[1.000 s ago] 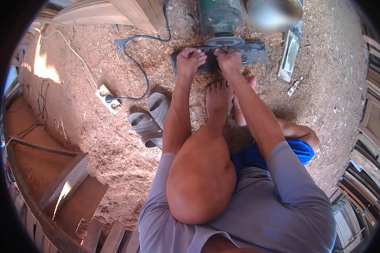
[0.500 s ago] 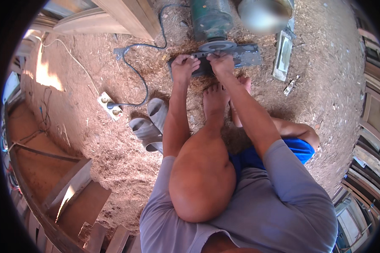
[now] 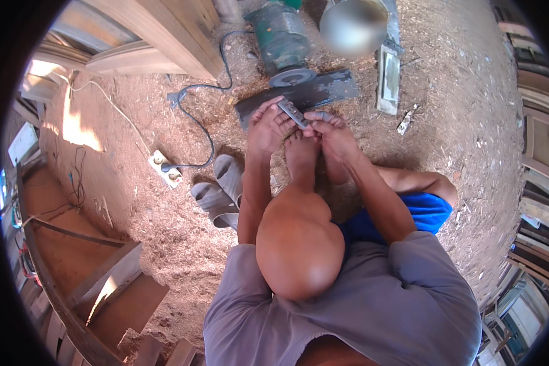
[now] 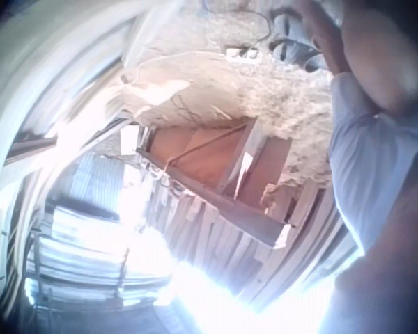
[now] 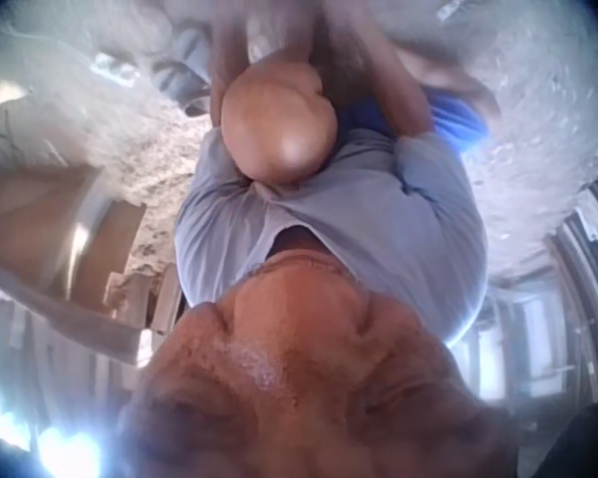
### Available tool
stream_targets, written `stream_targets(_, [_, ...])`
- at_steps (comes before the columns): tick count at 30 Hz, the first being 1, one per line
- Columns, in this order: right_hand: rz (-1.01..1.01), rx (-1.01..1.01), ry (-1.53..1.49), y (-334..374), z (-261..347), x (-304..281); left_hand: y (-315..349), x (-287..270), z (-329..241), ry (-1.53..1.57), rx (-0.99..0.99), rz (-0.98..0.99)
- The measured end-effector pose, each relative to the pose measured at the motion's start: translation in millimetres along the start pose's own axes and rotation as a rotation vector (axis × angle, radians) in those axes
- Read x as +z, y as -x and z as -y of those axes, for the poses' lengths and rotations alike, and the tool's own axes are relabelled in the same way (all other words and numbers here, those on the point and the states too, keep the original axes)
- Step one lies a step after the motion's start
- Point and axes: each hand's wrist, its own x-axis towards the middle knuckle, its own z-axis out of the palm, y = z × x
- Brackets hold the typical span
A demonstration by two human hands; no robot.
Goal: The person sharpens a small metal piece using a motorized bench grinder. They repeatedly hold the metal piece against the spinning grinding wheel by hand, occasionally dipping the piece into a bucket of water, and then checking its surface.
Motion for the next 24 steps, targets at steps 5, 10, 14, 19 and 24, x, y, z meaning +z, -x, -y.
stream_targets(5, [0.066,-0.174,-0.037,17.3,8.4,2.1,-0.3,37.3,8.9,-0.267,-0.013,-0.014])
stream_targets(10, [0.059,-0.221,0.004,23.4,14.1,5.8,-0.2,52.1,8.5,-0.419,0.015,0.086])
stream_targets(14, [0.041,-0.227,0.017,32.2,23.9,1.3,8.2,72.2,6.4,-0.675,0.127,0.136])
stream_targets(19, [0.048,-0.160,-0.191,43.5,34.0,3.5,15.6,84.1,8.4,-0.696,0.198,0.194])
stream_targets(24, [0.033,-0.156,-0.400,57.2,52.4,7.4,23.2,89.6,13.2,-0.690,0.224,0.356])
